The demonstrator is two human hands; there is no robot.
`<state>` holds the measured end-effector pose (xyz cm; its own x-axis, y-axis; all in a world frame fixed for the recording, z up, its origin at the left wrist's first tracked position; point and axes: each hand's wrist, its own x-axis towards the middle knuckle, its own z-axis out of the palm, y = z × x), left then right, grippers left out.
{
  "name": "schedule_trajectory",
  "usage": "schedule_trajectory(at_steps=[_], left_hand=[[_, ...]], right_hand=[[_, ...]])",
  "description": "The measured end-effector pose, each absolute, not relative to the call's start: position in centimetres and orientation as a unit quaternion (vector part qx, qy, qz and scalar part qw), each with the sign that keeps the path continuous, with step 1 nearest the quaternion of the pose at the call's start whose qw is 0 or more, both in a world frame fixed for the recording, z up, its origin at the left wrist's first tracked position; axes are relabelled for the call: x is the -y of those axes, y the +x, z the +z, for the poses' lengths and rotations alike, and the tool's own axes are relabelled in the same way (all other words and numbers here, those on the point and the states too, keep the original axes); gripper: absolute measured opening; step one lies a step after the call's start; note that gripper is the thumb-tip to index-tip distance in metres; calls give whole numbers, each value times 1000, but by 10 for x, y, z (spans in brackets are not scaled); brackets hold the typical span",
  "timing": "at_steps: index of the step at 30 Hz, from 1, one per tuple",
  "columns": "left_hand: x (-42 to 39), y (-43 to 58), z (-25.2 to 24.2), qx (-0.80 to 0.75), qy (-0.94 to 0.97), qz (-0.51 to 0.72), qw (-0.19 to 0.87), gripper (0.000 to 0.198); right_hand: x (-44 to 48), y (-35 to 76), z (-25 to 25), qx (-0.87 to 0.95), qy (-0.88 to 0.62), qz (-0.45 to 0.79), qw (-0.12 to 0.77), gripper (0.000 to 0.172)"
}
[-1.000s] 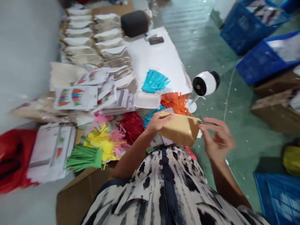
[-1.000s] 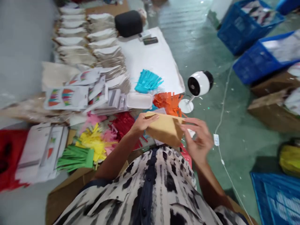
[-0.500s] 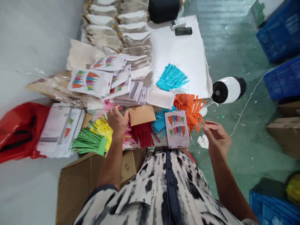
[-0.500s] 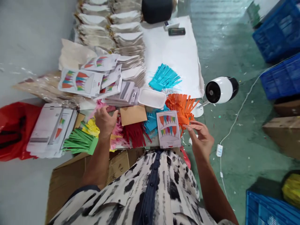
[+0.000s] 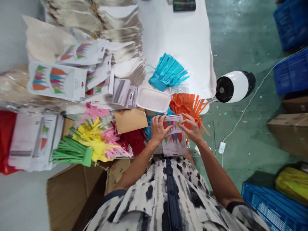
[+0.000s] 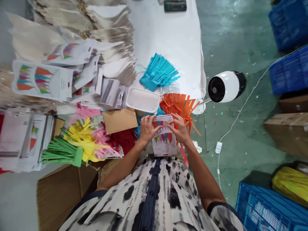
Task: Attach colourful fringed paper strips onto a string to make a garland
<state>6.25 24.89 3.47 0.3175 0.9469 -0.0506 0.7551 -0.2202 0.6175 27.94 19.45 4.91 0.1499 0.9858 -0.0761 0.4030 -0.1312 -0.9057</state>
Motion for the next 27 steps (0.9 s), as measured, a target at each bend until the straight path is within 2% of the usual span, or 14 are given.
schedule_trajectory(at_steps=[3,7,14,18,21,27], left_hand=[[-256,68,30,-569,758,150,281,67],[-256,71,27,-555,752,151,322,52],[-254,62,42,-517,705,231,426,36],[-260,61,50,-460,664,239,540,37],[-262,62,53,-445,661,242,554,40],[-260,68,53,-458,618,281,574,27]], right_hand=[[-216,284,35,559,-627,405,360,27],[-219,291,33,549,-598,466,352,27],[-198,301,55,517,-577,501,386,22],[-197,298,61,520,-570,490,407,16],[-195,294,62,521,-568,478,422,14],[-192,290,64,505,-579,477,427,16]])
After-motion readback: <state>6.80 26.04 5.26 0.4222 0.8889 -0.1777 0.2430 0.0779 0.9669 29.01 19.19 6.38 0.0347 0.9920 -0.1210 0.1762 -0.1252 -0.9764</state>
